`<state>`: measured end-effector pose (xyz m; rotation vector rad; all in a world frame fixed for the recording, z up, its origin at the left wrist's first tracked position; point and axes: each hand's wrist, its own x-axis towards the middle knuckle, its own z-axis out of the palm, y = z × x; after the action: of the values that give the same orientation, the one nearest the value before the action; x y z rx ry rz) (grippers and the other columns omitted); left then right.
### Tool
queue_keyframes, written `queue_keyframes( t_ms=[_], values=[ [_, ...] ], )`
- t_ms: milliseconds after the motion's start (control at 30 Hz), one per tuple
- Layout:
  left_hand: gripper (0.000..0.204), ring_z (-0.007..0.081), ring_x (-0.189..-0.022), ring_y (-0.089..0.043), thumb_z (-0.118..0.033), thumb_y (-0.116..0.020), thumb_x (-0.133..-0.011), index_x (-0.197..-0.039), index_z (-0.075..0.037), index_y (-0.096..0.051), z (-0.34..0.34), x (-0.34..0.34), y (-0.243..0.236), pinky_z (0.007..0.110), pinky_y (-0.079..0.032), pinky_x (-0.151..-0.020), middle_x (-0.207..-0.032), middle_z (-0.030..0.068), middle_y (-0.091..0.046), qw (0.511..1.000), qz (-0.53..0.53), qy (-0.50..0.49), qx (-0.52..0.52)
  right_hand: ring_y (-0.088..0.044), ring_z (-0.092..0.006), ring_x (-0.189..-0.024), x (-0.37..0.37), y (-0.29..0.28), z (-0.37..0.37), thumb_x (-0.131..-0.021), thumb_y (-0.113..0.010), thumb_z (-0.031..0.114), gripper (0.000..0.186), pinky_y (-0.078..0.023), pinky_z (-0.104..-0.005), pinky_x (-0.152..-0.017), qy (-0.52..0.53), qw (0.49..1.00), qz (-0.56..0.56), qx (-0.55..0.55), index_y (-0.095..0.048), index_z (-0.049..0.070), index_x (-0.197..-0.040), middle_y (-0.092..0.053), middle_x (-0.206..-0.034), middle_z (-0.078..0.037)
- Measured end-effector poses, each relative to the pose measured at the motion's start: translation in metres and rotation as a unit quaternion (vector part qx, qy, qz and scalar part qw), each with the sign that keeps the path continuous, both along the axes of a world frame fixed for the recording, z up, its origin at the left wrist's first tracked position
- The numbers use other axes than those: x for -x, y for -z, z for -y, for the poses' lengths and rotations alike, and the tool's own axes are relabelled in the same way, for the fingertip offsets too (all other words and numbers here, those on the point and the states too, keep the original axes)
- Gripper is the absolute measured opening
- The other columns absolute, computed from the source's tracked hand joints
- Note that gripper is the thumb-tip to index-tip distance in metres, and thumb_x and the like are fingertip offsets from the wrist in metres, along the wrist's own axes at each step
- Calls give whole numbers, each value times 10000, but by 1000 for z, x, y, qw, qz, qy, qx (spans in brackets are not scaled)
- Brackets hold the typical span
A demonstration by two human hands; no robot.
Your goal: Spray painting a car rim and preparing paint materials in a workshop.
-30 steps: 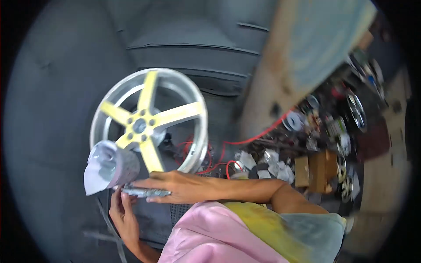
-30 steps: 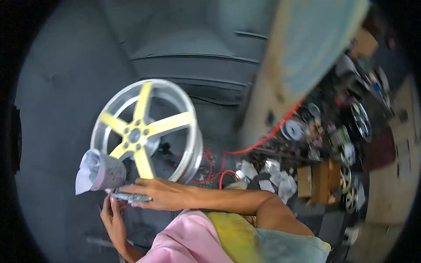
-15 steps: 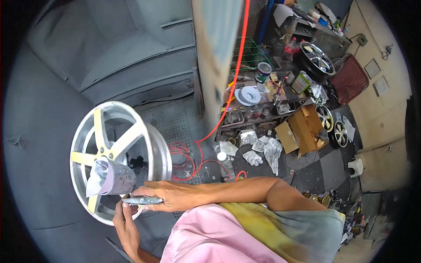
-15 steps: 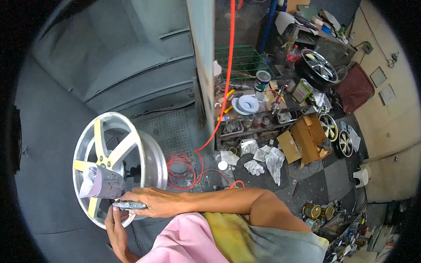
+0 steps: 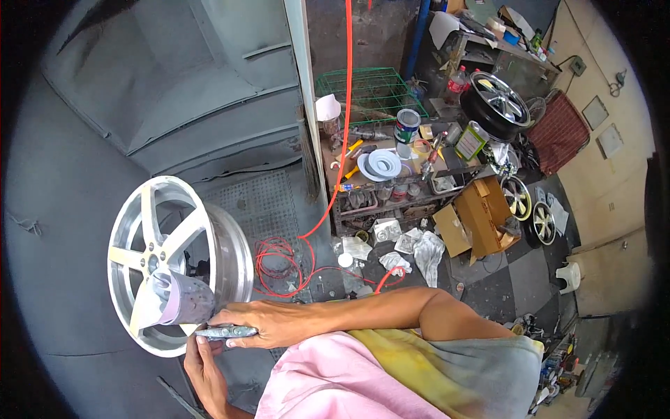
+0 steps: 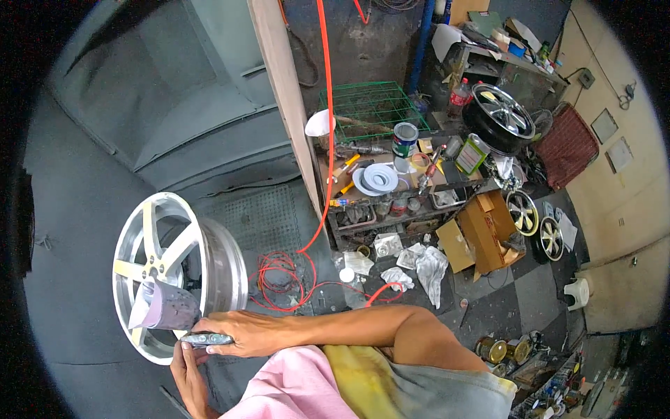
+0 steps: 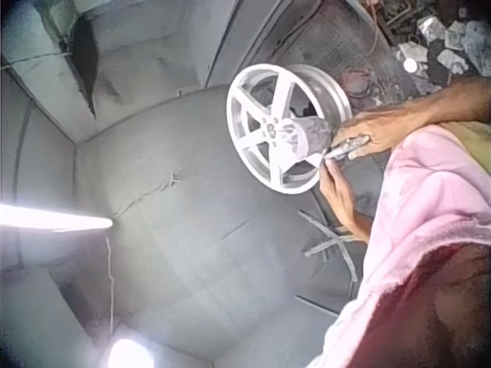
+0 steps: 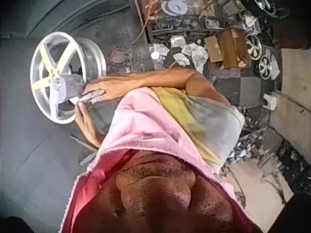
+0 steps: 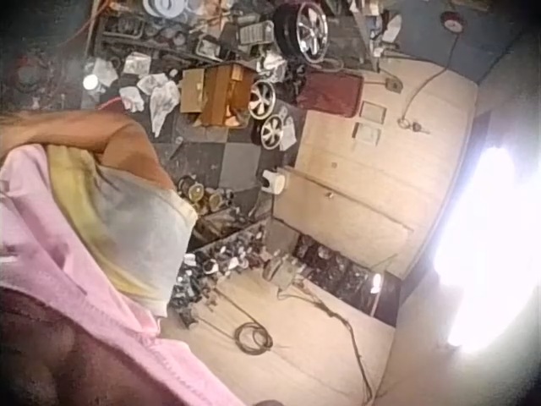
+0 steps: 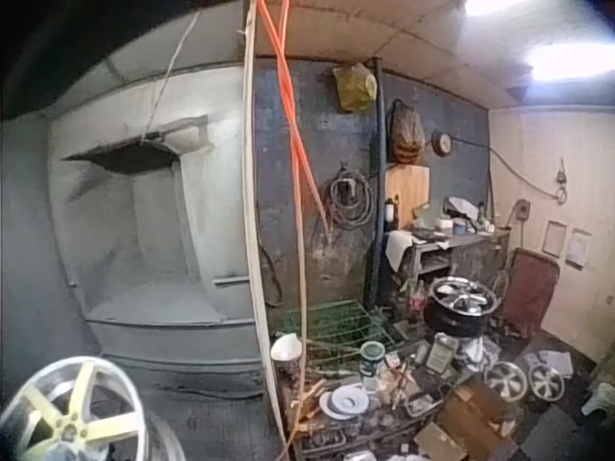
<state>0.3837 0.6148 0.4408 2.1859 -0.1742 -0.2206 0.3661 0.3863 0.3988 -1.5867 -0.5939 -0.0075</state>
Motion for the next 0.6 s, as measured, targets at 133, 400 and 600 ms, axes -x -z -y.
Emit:
queue_keyframes(
  t_ms=[133,400,600],
  values=[
    [453,139,-802,-646,-358,-433,-1124,-1178,52,-617,-6,-1,0,290,-534,-703,-893,100,-682,998,44,-33,28,-668,-372,-1094,-9,-5,-7,-1005,-654,234,483,-534,-466,-881,-7,1000,19,-8,-503,36,-1419,-648,-1226,-201],
    [386,164,-823,-643,-229,-497,-1093,-1375,28,-553,-37,-23,-21,300,-528,-736,-1025,101,-668,977,91,-136,135,-658,-336,-1192,-50,-45,-45,-990,-648,193,456,-526,-430,-957,-6,1000,19,20,-530,4,-1389,-644,-1308,-207],
    [337,154,-753,-683,-228,-499,-1088,-1238,33,-651,-102,-38,7,310,-556,-700,-920,119,-721,985,8,-140,97,-642,-79,-964,-88,-92,-79,-978,-667,99,457,-532,-265,-858,15,999,-36,15,-532,9,-1405,-670,-1159,-81]
  ],
)
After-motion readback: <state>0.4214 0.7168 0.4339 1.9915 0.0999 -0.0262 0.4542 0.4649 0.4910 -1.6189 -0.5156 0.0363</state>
